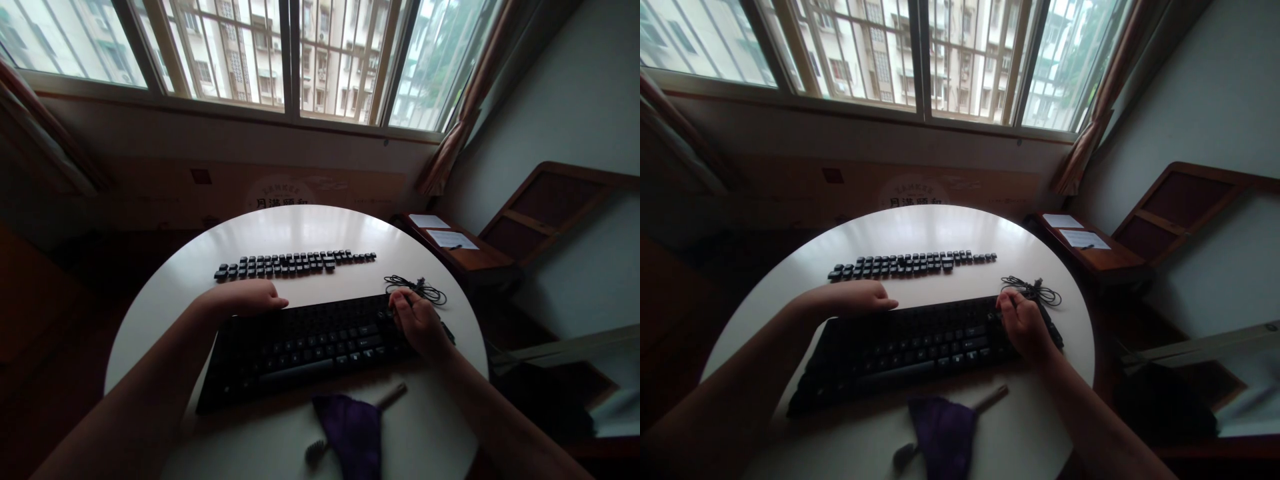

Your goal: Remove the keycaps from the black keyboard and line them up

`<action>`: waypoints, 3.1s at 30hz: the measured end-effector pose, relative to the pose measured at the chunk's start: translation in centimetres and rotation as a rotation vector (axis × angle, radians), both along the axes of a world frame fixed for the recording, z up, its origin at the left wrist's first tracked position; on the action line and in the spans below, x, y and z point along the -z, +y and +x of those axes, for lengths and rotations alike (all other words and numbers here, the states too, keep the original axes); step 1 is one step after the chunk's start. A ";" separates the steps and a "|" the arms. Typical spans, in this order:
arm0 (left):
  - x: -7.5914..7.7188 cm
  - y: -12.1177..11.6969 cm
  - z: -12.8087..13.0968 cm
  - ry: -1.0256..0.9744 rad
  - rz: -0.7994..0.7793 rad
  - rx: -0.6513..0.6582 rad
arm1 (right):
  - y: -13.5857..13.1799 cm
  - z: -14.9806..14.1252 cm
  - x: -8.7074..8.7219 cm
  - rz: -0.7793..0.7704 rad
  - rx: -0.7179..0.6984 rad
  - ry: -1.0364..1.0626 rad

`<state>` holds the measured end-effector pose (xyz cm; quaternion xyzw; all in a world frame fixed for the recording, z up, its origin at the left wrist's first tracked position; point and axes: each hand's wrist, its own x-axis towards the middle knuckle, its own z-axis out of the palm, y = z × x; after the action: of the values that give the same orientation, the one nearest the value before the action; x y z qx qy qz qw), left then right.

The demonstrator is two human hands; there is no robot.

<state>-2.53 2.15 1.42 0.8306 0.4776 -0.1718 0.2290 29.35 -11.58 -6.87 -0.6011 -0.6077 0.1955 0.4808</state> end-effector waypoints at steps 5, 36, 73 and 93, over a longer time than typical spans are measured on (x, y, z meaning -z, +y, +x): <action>-0.5 -0.4 0.2 -0.004 -0.008 -0.010 | -0.1 -0.2 -0.3 -0.003 0.005 0.071; -1.6 -2.0 1.1 -0.353 0.203 0.140 | 0.3 -4.4 -8.1 0.146 -0.407 -0.275; -0.5 -3.1 2.3 -1.078 -0.127 0.111 | 6.9 -7.8 -16.7 0.208 -0.935 -0.540; -0.4 -2.8 1.9 -1.018 -0.168 0.163 | 8.1 -7.8 -15.9 0.191 -0.943 -0.523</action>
<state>-0.63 -0.63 1.83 0.8222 0.2243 0.1989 0.4839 21.55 -3.51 9.00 -0.2456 -0.9256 0.1777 0.2265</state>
